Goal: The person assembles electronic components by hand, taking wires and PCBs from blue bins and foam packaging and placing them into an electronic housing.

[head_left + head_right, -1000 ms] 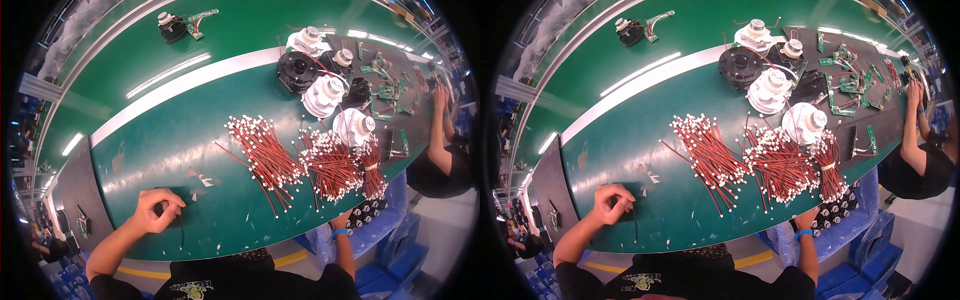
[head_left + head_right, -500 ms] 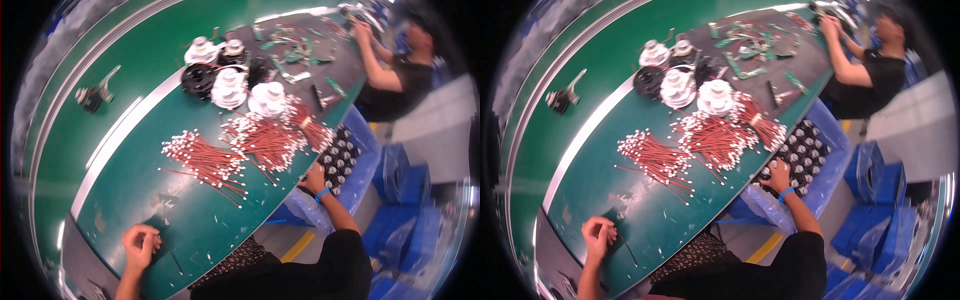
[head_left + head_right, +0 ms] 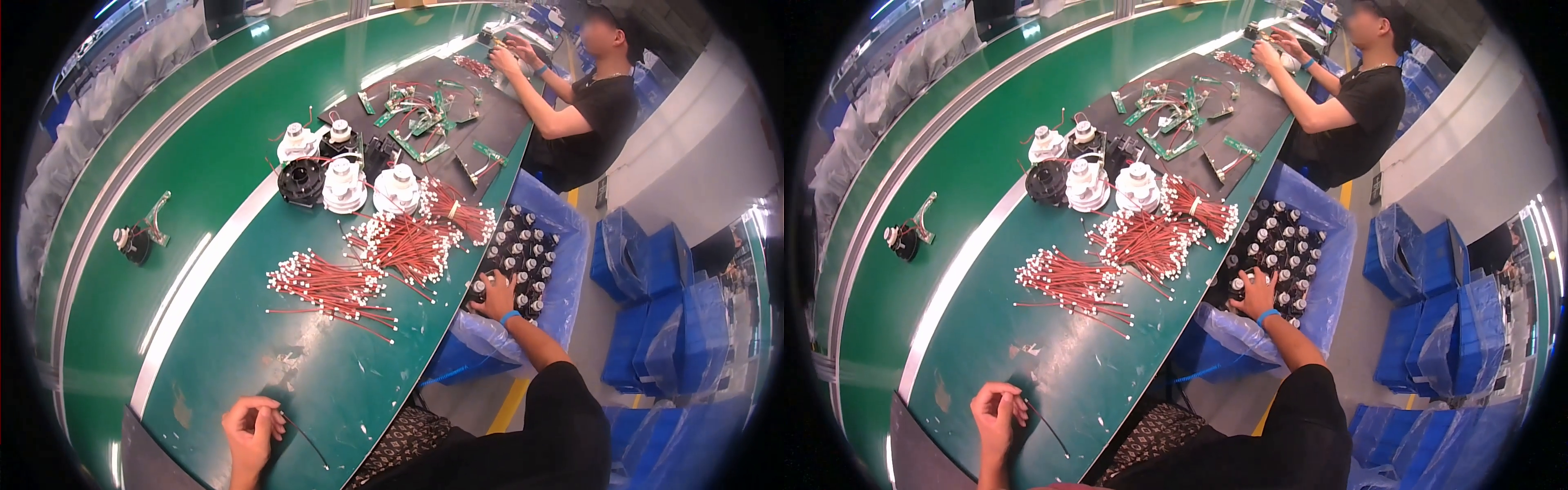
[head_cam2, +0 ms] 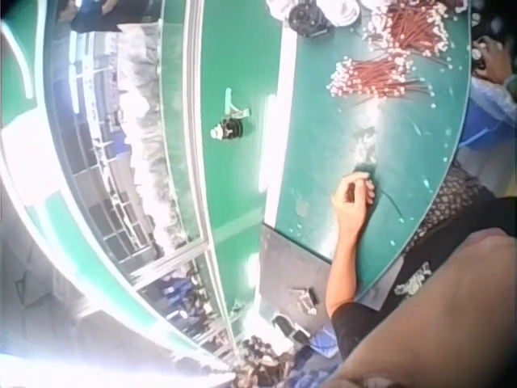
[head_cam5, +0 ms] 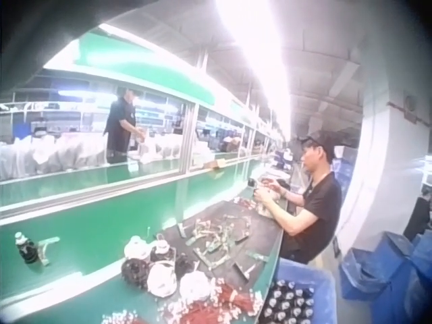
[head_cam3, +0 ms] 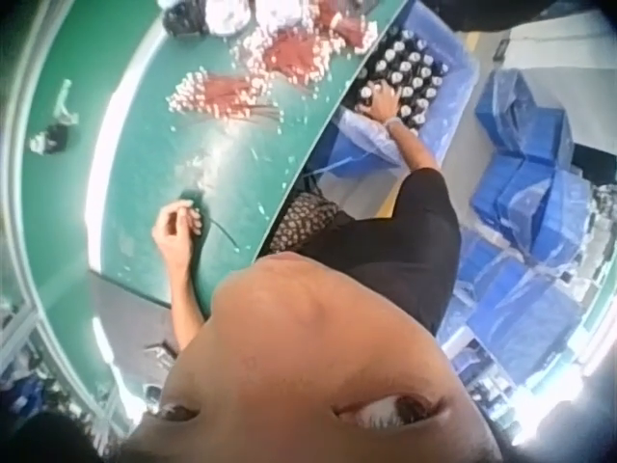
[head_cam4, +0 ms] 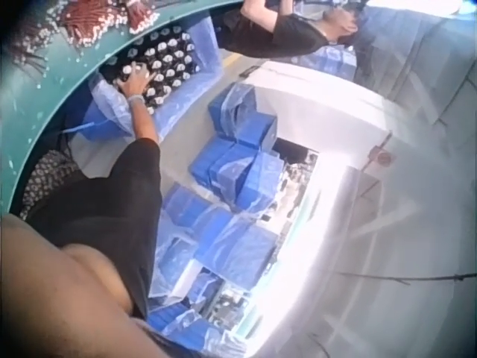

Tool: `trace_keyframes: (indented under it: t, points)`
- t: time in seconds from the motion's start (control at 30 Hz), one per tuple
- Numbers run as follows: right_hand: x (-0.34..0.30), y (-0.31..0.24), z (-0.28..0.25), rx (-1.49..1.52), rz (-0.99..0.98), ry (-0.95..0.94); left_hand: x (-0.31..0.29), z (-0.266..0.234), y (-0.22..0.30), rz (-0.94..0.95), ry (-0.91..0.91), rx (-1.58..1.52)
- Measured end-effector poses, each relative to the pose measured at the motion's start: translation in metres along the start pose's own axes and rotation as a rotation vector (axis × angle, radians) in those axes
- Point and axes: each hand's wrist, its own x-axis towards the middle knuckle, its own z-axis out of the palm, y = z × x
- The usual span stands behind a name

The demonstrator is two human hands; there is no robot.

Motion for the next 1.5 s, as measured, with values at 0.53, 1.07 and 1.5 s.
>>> trace_keyframes:
  t: [0.53, 1.07, 1.5]
  points:
    - [0.035, 0.116, 0.075, -0.271, -0.598, 0.049, 0.010, 0.006, 0.009, 0.049, -0.100, 0.048]
    - [0.031, 0.044, 0.034, -0.048, -0.066, -0.031, -0.003, 0.003, 0.005, 0.188, -0.011, 0.039]
    - [0.048, 0.052, 0.054, -0.174, -0.153, -0.075, -0.006, 0.011, 0.005, 0.198, -0.004, 0.099]
